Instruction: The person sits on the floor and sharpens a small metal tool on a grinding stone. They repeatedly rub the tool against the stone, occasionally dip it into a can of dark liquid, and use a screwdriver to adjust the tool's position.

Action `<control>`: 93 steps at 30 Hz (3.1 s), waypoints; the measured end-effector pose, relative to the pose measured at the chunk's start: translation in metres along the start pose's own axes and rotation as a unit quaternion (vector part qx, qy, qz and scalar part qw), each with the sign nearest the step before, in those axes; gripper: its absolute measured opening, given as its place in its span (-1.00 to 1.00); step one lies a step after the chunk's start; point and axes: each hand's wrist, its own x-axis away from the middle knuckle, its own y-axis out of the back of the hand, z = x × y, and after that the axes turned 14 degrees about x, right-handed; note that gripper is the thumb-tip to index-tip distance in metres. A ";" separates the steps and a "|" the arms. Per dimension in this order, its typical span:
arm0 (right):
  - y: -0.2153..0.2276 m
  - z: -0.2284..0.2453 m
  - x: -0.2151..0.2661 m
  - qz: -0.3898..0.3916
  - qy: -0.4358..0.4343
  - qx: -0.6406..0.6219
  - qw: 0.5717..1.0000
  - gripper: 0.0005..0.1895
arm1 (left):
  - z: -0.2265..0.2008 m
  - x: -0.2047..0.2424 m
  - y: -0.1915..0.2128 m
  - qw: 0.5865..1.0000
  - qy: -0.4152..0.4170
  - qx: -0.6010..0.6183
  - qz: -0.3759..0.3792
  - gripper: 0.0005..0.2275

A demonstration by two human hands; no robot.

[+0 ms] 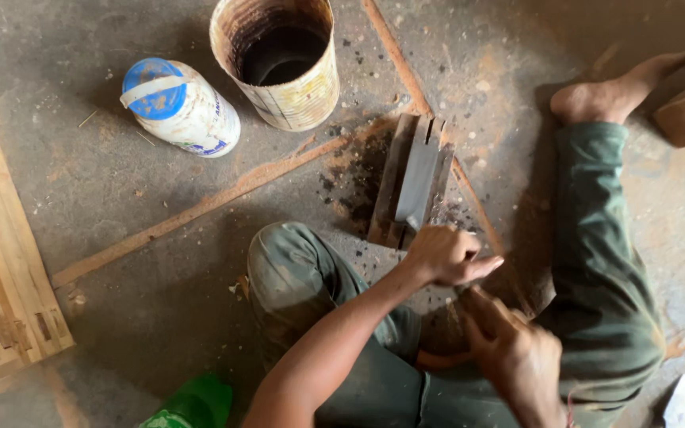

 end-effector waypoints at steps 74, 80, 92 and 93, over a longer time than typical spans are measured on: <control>0.005 0.002 -0.016 0.006 0.040 0.030 0.999 -0.82 | -0.012 -0.002 0.019 0.993 0.109 0.011 0.042 -0.45; 0.000 -0.052 -0.105 0.012 0.100 0.035 0.994 -0.79 | 0.007 -0.116 0.038 0.997 0.051 -0.026 -0.057 -0.47; -0.009 -0.015 -0.064 -0.013 0.047 0.048 0.998 -0.78 | 0.006 -0.043 0.034 0.995 0.093 -0.031 -0.033 -0.47; -0.010 -0.027 -0.080 0.007 0.060 0.031 0.998 -0.76 | 0.011 -0.073 0.039 0.991 0.113 -0.063 -0.039 -0.46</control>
